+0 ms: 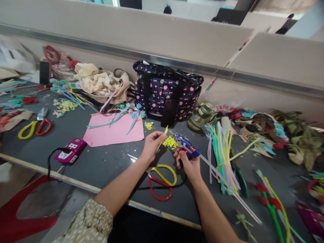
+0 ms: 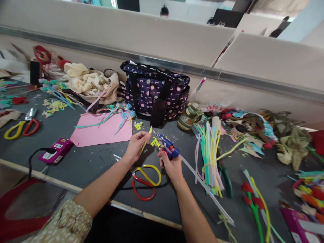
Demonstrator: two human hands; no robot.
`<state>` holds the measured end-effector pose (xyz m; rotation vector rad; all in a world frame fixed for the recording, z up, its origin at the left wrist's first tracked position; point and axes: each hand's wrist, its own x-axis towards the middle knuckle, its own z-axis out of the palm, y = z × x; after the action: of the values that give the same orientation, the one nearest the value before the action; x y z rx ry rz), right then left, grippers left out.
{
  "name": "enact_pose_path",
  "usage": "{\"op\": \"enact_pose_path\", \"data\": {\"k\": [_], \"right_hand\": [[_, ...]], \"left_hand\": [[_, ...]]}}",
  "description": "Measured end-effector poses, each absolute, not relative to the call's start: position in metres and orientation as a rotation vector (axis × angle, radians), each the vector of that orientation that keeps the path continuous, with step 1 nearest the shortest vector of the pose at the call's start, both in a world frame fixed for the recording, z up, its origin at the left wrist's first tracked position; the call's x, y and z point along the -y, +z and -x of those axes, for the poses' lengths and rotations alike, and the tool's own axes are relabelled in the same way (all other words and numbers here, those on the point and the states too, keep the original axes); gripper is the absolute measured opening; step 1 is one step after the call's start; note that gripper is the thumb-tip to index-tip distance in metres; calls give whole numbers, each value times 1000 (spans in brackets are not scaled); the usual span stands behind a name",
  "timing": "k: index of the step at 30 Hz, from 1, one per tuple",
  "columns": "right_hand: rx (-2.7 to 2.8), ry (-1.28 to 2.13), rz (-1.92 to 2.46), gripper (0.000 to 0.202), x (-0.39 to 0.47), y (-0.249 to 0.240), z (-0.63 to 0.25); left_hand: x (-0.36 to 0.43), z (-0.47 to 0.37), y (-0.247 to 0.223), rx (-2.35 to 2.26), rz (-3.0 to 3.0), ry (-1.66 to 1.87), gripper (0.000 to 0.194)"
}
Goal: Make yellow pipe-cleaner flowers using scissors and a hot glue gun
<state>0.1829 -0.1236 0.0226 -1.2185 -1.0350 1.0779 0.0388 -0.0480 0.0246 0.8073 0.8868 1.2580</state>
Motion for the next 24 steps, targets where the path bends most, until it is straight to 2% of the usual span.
{"op": "enact_pose_path", "data": {"k": [24], "right_hand": [[1017,1046,1243,29,124,13,-186]], "left_hand": [[51,-40,24,-882,-912,1295,20]]}}
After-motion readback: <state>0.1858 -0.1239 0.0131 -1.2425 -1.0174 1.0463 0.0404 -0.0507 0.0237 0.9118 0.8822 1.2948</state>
